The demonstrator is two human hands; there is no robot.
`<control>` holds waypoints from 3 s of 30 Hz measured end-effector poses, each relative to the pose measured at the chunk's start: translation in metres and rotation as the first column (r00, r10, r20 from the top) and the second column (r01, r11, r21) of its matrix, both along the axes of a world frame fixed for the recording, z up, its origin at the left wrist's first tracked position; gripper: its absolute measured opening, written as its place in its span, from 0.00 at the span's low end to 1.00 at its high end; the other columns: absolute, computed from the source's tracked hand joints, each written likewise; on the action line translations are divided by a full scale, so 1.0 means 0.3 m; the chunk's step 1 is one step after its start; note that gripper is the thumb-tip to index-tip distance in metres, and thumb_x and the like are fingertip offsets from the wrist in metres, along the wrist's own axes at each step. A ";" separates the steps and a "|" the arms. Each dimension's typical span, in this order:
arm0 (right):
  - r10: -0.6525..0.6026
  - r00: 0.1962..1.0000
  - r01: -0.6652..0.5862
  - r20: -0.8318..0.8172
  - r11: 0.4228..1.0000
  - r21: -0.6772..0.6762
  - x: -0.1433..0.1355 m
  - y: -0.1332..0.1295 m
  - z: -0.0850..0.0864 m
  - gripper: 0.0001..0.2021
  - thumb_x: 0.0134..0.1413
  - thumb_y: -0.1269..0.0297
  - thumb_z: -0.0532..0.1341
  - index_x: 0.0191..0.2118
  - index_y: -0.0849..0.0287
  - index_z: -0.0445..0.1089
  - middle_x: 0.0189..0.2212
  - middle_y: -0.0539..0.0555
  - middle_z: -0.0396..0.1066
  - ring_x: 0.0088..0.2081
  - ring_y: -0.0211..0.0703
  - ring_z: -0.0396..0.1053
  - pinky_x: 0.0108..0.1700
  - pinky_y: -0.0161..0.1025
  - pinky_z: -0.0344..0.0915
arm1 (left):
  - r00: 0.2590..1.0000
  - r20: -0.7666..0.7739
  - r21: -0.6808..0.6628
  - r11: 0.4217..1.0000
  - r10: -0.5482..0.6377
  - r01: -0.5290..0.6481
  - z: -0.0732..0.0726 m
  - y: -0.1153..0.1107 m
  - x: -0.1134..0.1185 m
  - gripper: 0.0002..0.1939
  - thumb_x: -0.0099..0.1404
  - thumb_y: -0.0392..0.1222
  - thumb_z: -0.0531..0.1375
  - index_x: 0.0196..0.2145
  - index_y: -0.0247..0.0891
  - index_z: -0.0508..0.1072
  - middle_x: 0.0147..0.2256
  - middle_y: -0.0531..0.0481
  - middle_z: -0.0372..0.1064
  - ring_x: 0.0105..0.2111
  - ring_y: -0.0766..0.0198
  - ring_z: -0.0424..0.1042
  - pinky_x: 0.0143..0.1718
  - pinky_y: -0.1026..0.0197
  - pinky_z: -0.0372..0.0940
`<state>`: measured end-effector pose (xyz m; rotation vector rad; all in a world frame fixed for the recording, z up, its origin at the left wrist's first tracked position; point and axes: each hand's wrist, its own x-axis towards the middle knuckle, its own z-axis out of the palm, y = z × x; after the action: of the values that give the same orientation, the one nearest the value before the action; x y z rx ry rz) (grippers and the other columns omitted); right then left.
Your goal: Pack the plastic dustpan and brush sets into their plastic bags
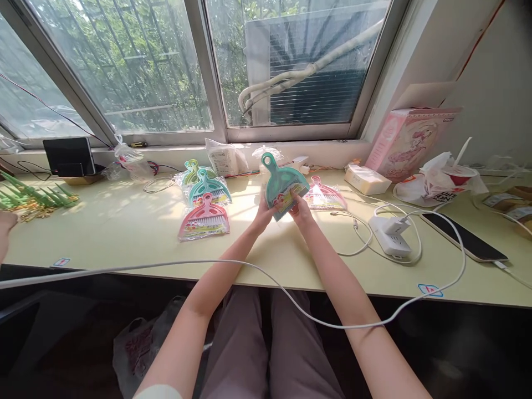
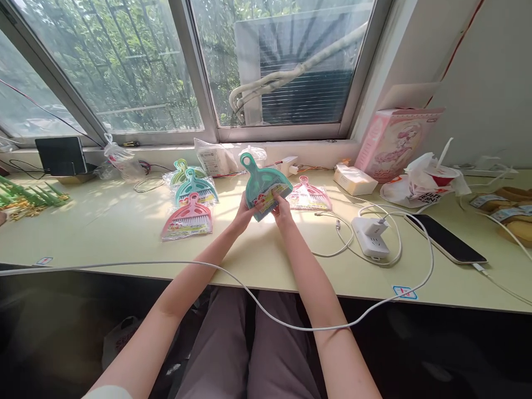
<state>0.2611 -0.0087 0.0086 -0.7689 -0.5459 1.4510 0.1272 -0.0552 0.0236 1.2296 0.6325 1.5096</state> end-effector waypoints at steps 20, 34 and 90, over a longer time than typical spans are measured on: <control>-0.012 0.999 0.018 -0.034 0.982 0.189 0.008 -0.016 0.026 0.14 0.43 0.65 0.72 0.39 0.57 0.74 0.36 0.52 0.81 0.43 0.48 0.78 0.47 0.43 0.77 | 0.999 0.040 -0.183 0.983 0.004 0.003 -0.049 0.002 0.032 0.36 0.41 0.44 0.77 0.49 0.39 0.76 0.50 0.44 0.77 0.57 0.41 0.70 0.61 0.40 0.63; 0.022 0.998 -0.035 0.051 0.963 0.266 0.009 -0.044 0.039 0.21 0.38 0.72 0.71 0.42 0.55 0.71 0.39 0.51 0.80 0.48 0.49 0.76 0.51 0.45 0.74 | 0.998 0.048 -0.151 0.988 0.030 -0.023 -0.005 -0.023 0.026 0.36 0.45 0.45 0.76 0.52 0.40 0.74 0.49 0.43 0.77 0.53 0.45 0.72 0.55 0.44 0.67; -0.612 0.236 -0.166 0.755 0.740 0.652 0.086 -0.046 0.047 0.10 0.53 0.74 0.66 0.32 0.48 0.80 0.52 0.52 0.72 0.59 0.57 0.61 0.64 0.62 0.55 | 0.999 -0.039 -0.454 0.891 0.011 -0.027 -0.053 0.159 -0.306 0.17 0.46 0.33 0.73 0.35 0.33 0.78 0.33 0.46 0.78 0.30 0.63 0.77 0.37 0.61 0.73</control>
<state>0.2869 -0.0225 0.0227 -1.0747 -1.7064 0.1807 0.0354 -0.0074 0.0076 0.8887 0.9631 1.2593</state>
